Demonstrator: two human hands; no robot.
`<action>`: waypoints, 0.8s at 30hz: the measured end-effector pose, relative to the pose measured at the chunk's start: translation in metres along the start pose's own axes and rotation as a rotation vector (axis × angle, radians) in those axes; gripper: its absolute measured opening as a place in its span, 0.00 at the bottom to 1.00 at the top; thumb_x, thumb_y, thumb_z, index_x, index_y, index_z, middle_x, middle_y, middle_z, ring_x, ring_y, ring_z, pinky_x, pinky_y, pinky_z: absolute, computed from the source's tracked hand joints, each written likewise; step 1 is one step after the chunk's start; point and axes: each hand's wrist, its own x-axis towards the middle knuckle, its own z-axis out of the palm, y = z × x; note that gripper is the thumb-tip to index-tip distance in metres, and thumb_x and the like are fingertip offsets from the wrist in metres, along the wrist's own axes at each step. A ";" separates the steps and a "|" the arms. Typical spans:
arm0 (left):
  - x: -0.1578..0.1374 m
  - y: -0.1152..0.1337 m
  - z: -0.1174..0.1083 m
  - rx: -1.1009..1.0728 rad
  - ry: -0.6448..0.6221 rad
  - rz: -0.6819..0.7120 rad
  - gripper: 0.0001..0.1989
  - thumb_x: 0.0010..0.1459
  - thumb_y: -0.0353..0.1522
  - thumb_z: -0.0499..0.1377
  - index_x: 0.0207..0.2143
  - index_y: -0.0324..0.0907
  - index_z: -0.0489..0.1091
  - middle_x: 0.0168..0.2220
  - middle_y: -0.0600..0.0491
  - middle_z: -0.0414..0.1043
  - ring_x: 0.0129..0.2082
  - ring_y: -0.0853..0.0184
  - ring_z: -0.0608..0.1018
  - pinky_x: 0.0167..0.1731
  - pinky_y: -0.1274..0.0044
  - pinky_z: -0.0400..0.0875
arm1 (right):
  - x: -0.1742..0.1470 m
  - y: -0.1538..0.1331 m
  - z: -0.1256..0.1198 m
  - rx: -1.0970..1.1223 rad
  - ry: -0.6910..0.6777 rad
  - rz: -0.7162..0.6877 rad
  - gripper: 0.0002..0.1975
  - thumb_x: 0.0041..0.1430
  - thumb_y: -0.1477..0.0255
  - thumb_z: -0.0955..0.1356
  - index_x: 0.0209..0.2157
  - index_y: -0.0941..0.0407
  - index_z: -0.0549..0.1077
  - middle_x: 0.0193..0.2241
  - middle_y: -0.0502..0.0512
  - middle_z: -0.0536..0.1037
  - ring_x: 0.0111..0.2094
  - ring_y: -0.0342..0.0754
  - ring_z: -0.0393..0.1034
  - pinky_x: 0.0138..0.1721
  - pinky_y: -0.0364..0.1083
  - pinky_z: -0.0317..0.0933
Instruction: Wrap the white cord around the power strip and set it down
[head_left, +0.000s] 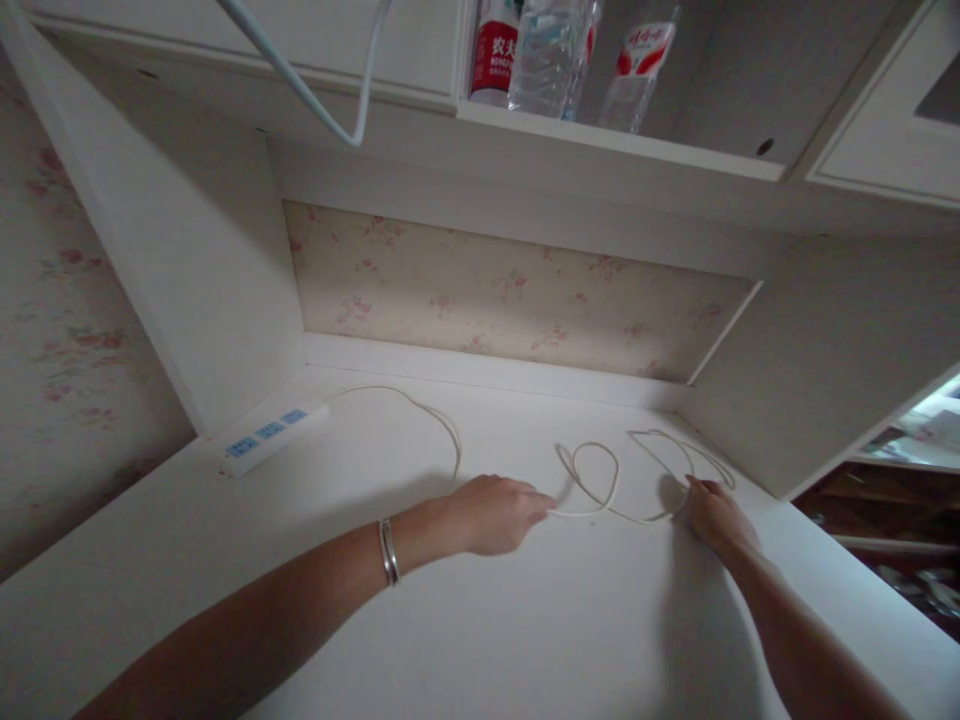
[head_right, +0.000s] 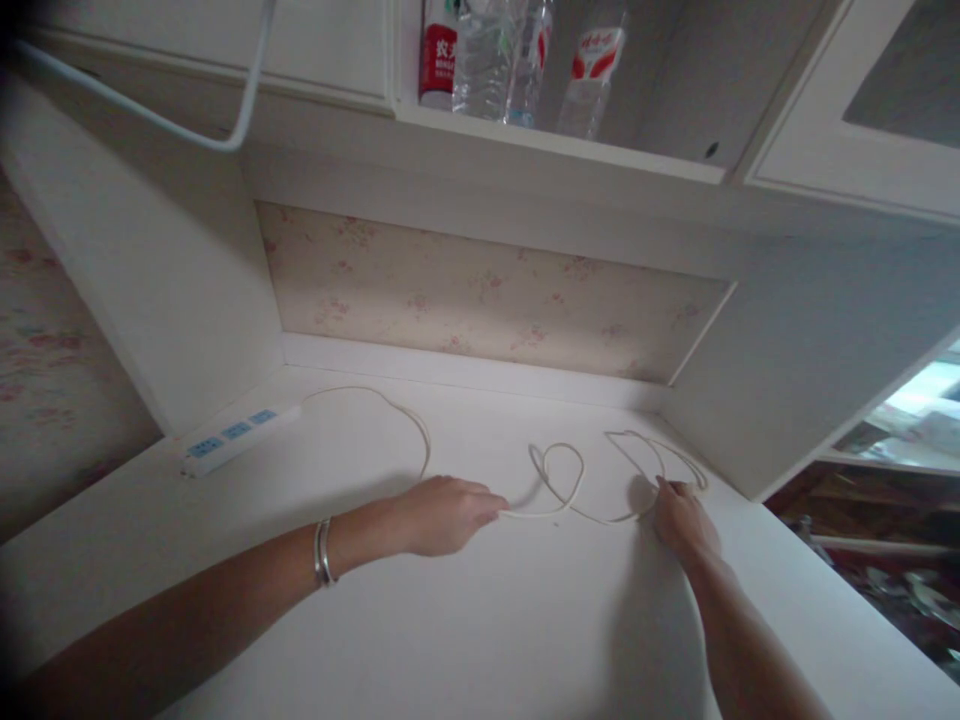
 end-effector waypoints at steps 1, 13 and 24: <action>0.001 0.005 0.012 0.045 -0.021 -0.005 0.17 0.62 0.33 0.44 0.46 0.47 0.69 0.41 0.47 0.72 0.40 0.59 0.75 0.40 0.69 0.67 | -0.001 -0.004 0.000 -0.035 -0.028 -0.062 0.22 0.59 0.71 0.56 0.53 0.56 0.66 0.49 0.64 0.70 0.49 0.56 0.65 0.46 0.53 0.61; 0.039 0.025 0.045 0.298 0.186 0.078 0.12 0.60 0.27 0.45 0.41 0.42 0.67 0.40 0.46 0.64 0.39 0.60 0.68 0.40 0.67 0.61 | -0.049 -0.154 -0.040 0.170 0.201 -0.403 0.18 0.60 0.69 0.57 0.46 0.58 0.71 0.48 0.62 0.70 0.48 0.53 0.64 0.51 0.51 0.57; -0.137 -0.165 -0.102 0.734 0.312 -0.924 0.26 0.55 0.44 0.52 0.49 0.34 0.63 0.51 0.36 0.60 0.50 0.47 0.63 0.47 0.61 0.58 | -0.187 -0.323 -0.023 0.744 -0.279 -0.821 0.13 0.63 0.65 0.58 0.38 0.53 0.72 0.32 0.51 0.76 0.31 0.44 0.68 0.34 0.43 0.59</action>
